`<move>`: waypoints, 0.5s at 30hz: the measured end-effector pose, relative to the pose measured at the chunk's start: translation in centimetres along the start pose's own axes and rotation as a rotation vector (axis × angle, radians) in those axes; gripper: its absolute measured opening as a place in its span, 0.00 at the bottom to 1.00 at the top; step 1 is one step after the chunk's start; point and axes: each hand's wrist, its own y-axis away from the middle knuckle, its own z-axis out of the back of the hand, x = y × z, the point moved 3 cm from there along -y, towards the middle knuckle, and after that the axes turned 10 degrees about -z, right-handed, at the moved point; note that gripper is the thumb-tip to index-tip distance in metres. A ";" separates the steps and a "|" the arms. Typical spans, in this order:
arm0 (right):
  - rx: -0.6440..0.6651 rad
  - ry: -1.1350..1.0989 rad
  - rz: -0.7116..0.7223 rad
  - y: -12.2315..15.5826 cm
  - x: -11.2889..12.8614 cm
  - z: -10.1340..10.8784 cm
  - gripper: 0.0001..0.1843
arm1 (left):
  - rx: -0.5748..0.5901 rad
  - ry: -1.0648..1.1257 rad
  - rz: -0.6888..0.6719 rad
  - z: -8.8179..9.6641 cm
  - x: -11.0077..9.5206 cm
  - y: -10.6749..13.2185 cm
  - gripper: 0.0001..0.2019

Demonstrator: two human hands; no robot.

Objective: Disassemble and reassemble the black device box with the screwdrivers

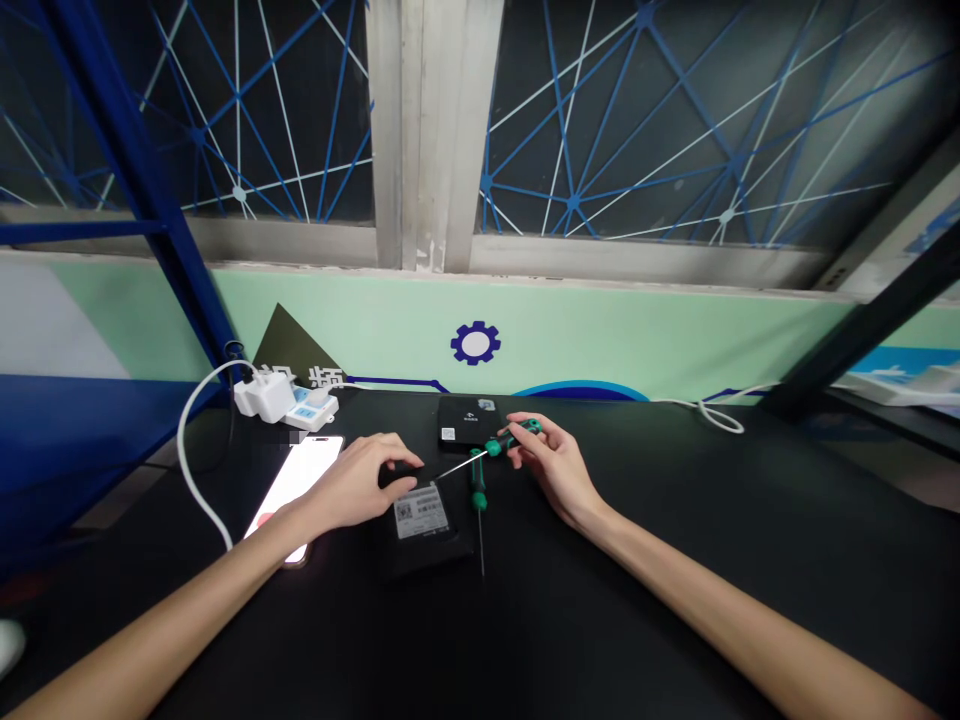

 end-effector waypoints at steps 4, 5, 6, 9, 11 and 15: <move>-0.009 0.027 0.029 0.0 0.0 -0.1 0.23 | -0.077 -0.114 0.098 -0.2 0.2 0.0 0.13; -0.017 0.036 0.039 -0.1 0.0 0.0 0.23 | -0.089 -0.126 0.125 -0.3 0.3 0.1 0.15; -0.025 0.045 0.050 -0.1 0.1 0.1 0.23 | -0.097 -0.134 0.144 -0.4 0.3 0.1 0.16; -0.035 0.074 0.097 -0.2 0.3 0.3 0.22 | -0.101 -0.131 0.170 -0.7 0.3 0.1 0.17; -0.034 0.098 0.131 -0.2 0.6 0.5 0.22 | -0.097 -0.117 0.170 -0.8 0.3 0.1 0.16; -0.050 0.154 0.178 0.1 1.3 0.5 0.21 | -0.091 -0.086 0.167 -0.8 0.3 0.1 0.14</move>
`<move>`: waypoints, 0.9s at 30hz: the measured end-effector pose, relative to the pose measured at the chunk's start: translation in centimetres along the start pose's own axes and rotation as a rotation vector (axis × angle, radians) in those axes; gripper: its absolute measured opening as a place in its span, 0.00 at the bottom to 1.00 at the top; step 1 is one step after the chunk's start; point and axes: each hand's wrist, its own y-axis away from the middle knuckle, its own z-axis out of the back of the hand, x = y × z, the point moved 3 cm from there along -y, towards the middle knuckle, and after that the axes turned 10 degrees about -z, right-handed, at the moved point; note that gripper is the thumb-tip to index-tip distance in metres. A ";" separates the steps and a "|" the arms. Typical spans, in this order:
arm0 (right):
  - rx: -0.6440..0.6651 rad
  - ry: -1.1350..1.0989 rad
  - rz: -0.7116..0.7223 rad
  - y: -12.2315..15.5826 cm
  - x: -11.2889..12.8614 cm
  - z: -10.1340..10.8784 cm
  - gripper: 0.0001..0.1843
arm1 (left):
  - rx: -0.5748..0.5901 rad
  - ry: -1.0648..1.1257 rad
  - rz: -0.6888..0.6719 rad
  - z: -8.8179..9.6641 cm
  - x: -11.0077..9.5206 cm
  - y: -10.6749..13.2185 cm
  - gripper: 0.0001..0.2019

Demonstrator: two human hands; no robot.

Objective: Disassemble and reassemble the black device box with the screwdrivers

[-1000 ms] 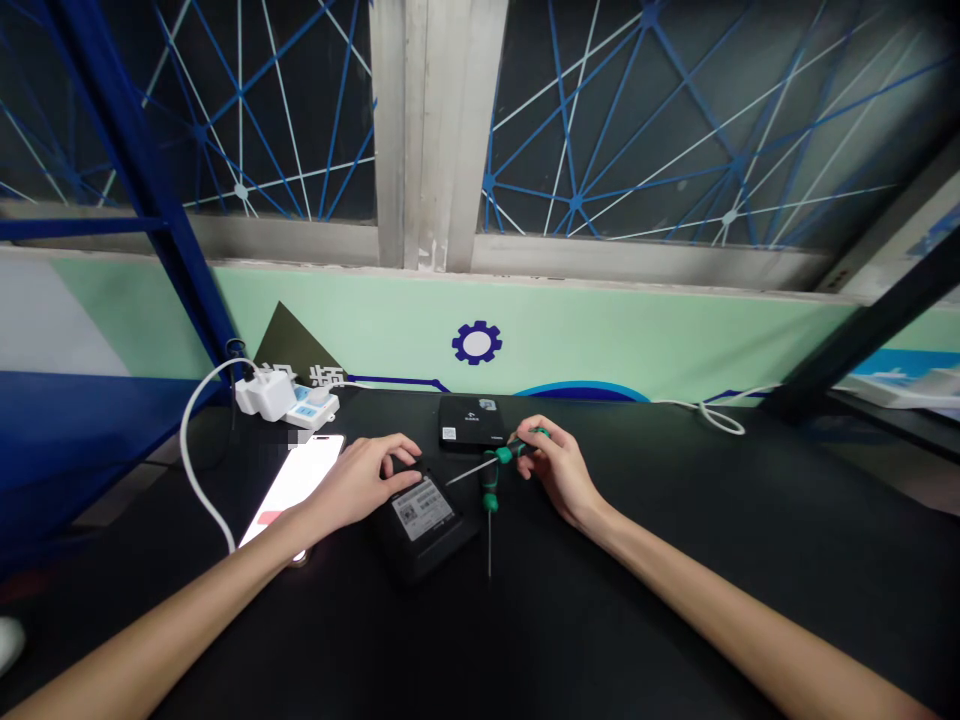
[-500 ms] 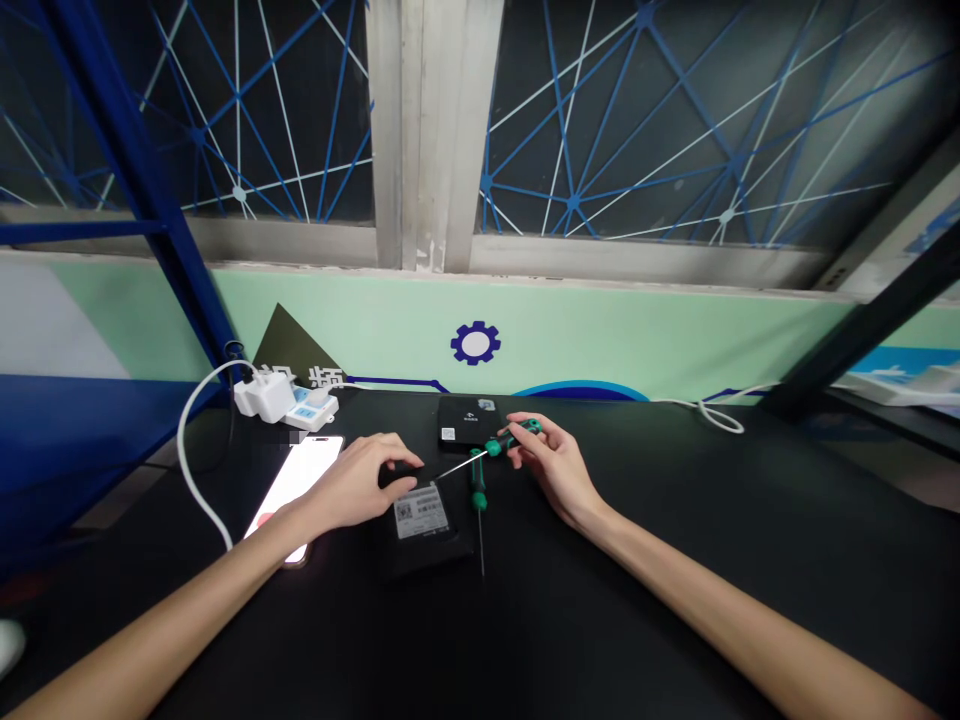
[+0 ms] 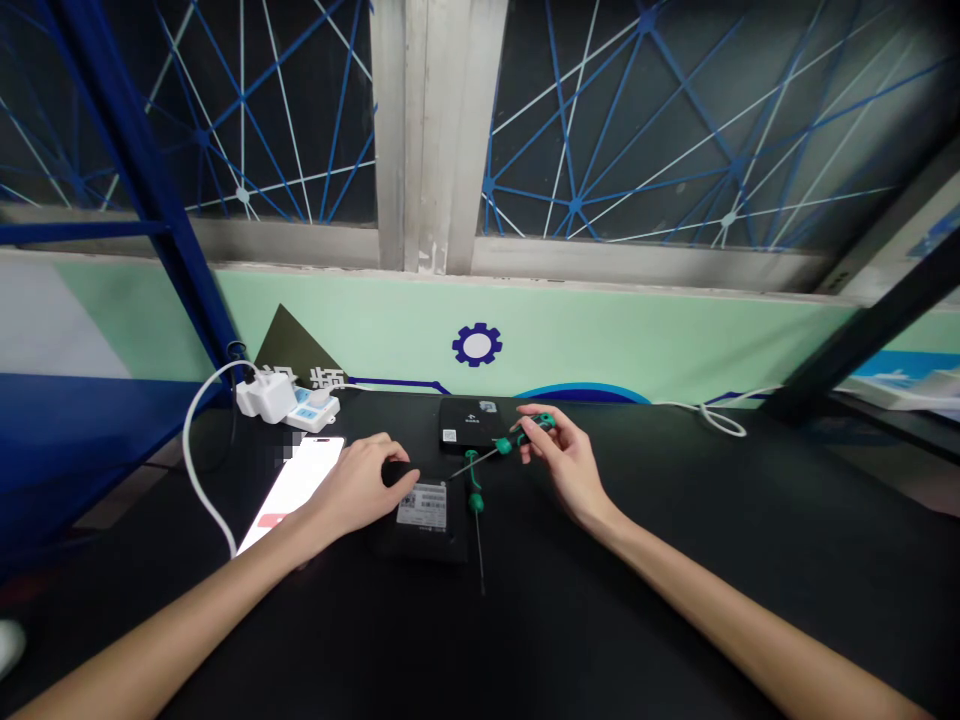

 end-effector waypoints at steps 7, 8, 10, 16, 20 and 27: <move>0.023 0.098 0.093 0.7 1.9 -0.5 0.22 | 0.003 0.029 0.004 0.1 0.2 0.0 0.13; 0.023 0.105 0.105 0.7 2.1 -0.6 0.24 | 0.002 0.031 0.004 0.1 0.2 0.0 0.13; 0.018 0.090 0.119 0.8 2.6 -1.1 0.30 | -0.001 0.035 0.006 -0.1 0.2 0.0 0.13; 0.121 0.014 0.048 0.3 2.8 -3.3 0.25 | -0.010 0.047 -0.009 -0.4 0.3 0.0 0.13; 0.194 0.035 0.043 0.0 2.6 -4.5 0.23 | -0.013 0.061 -0.024 -0.5 0.3 0.0 0.13; 0.270 0.065 0.095 0.6 0.5 -6.2 0.18 | -0.012 0.068 -0.045 -0.6 0.0 0.0 0.11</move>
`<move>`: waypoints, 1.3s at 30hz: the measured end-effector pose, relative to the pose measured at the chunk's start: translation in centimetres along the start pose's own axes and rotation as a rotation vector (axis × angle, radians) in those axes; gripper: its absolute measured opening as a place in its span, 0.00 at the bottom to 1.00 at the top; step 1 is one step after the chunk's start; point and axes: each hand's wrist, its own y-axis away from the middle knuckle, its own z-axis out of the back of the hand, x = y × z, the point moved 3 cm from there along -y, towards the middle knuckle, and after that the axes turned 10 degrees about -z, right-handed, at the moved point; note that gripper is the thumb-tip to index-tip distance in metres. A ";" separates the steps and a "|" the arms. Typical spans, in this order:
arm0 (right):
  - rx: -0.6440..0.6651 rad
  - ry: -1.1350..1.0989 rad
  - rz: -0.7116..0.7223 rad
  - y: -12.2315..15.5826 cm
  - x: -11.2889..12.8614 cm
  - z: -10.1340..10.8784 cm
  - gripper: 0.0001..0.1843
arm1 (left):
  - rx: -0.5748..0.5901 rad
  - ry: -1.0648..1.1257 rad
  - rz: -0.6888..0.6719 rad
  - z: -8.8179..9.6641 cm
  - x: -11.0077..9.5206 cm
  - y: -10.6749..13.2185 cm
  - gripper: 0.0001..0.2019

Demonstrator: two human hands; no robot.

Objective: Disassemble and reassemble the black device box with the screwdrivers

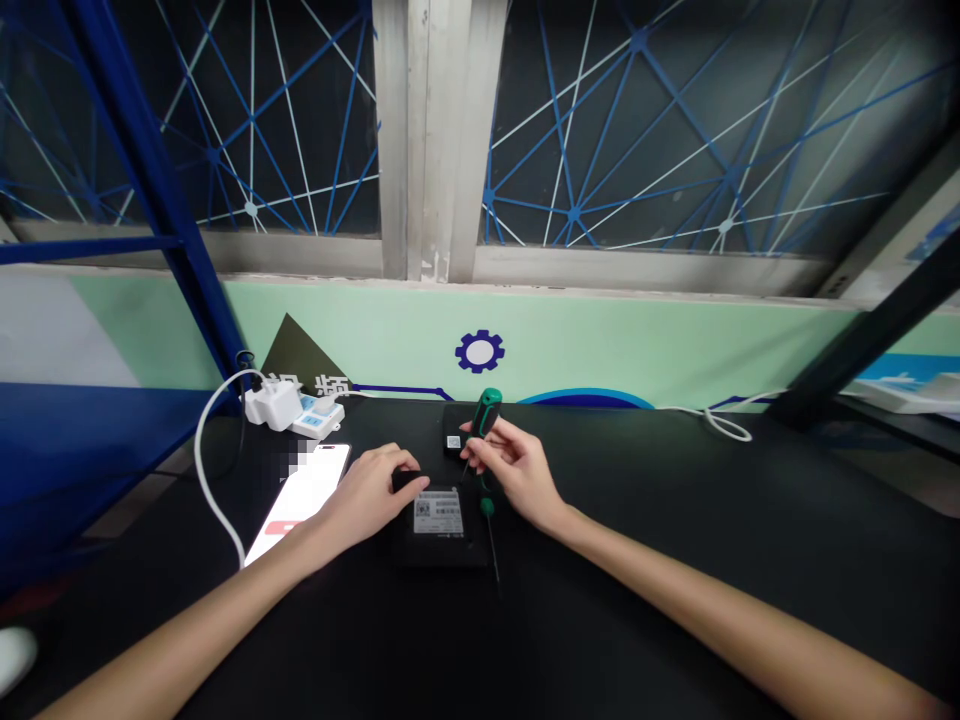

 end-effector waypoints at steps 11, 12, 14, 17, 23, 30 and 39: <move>-0.009 0.093 0.009 0.8 -1.6 -0.6 0.14 | 0.001 0.000 -0.027 0.1 0.1 -0.1 0.10; -0.008 0.088 -0.001 0.8 -1.6 -0.5 0.15 | 0.001 -0.001 -0.029 0.1 0.1 -0.1 0.10; -0.016 0.072 -0.015 0.8 -1.8 -0.3 0.16 | 0.002 -0.001 -0.034 0.1 0.1 -0.1 0.10; -0.041 0.055 -0.018 0.6 -2.1 -0.2 0.17 | 0.003 0.001 -0.041 0.2 0.0 -0.1 0.10; -0.050 0.059 -0.007 0.5 -2.4 -0.3 0.18 | 0.005 -0.001 -0.046 0.3 0.0 -0.1 0.11; 0.018 0.085 0.027 0.9 -1.8 -0.3 0.16 | 0.013 0.001 -0.042 0.3 0.0 -0.1 0.11; -0.015 0.084 0.022 0.7 -2.1 -0.2 0.16 | 0.016 0.004 -0.029 0.4 -0.1 -0.1 0.12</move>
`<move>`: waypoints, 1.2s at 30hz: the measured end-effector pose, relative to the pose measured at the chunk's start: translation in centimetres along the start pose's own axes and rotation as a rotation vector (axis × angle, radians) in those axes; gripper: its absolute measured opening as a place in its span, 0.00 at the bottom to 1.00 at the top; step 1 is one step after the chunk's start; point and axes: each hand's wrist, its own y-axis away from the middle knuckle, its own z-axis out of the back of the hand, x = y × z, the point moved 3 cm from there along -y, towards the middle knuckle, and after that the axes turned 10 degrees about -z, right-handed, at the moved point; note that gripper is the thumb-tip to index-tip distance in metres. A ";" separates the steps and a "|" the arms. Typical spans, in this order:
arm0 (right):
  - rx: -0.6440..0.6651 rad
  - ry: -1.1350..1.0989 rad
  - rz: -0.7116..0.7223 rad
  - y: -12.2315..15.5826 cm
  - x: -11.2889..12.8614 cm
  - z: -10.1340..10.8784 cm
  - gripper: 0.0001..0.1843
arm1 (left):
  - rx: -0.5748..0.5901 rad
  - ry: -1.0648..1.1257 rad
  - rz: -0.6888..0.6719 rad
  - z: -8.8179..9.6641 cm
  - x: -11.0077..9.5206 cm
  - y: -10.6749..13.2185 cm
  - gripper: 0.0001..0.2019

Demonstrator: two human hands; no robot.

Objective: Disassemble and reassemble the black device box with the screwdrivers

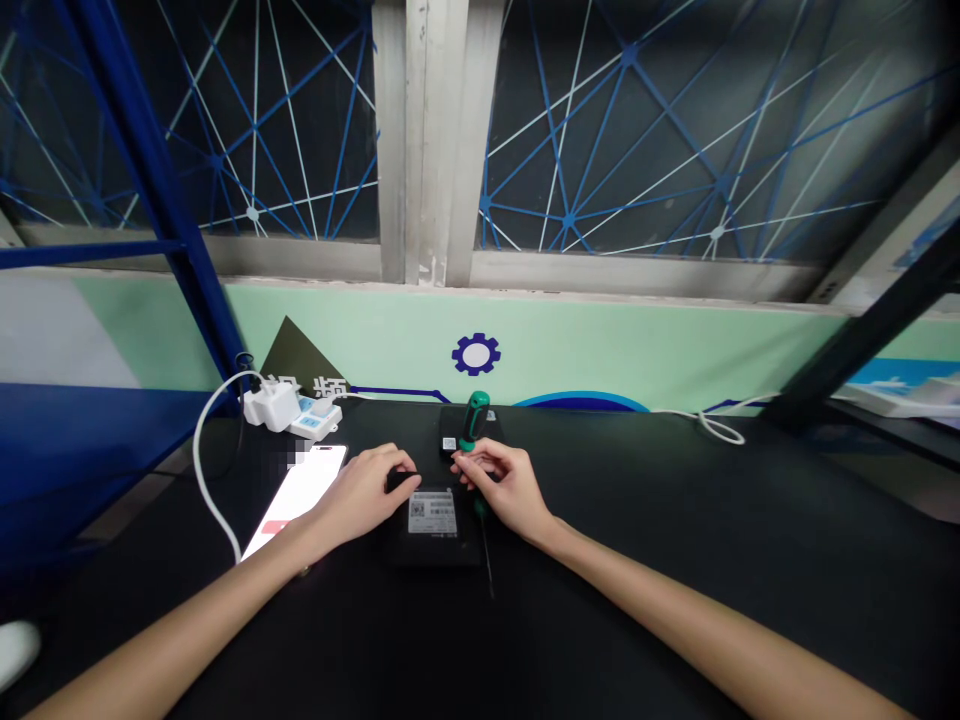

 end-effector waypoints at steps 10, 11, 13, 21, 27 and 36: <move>-0.019 -0.040 -0.019 -0.1 0.1 0.1 0.15 | 0.000 -0.004 0.000 -0.1 0.0 0.1 0.11; -0.009 -0.041 -0.017 0.0 0.2 0.1 0.15 | -0.001 -0.004 -0.002 0.0 0.0 0.1 0.11; 0.014 -0.043 -0.017 0.1 0.4 0.1 0.16 | -0.001 -0.006 -0.004 0.0 -0.1 0.0 0.11; 0.005 -0.076 -0.029 0.0 0.0 0.1 0.15 | 0.009 -0.020 -0.005 -0.2 0.1 0.1 0.10; -0.045 -0.089 -0.021 -0.3 -0.2 0.2 0.19 | 0.006 -0.023 -0.002 -0.2 0.2 0.1 0.11; 0.020 -0.087 0.001 0.1 0.0 0.2 0.15 | 0.013 -0.020 0.005 -0.2 0.0 0.1 0.10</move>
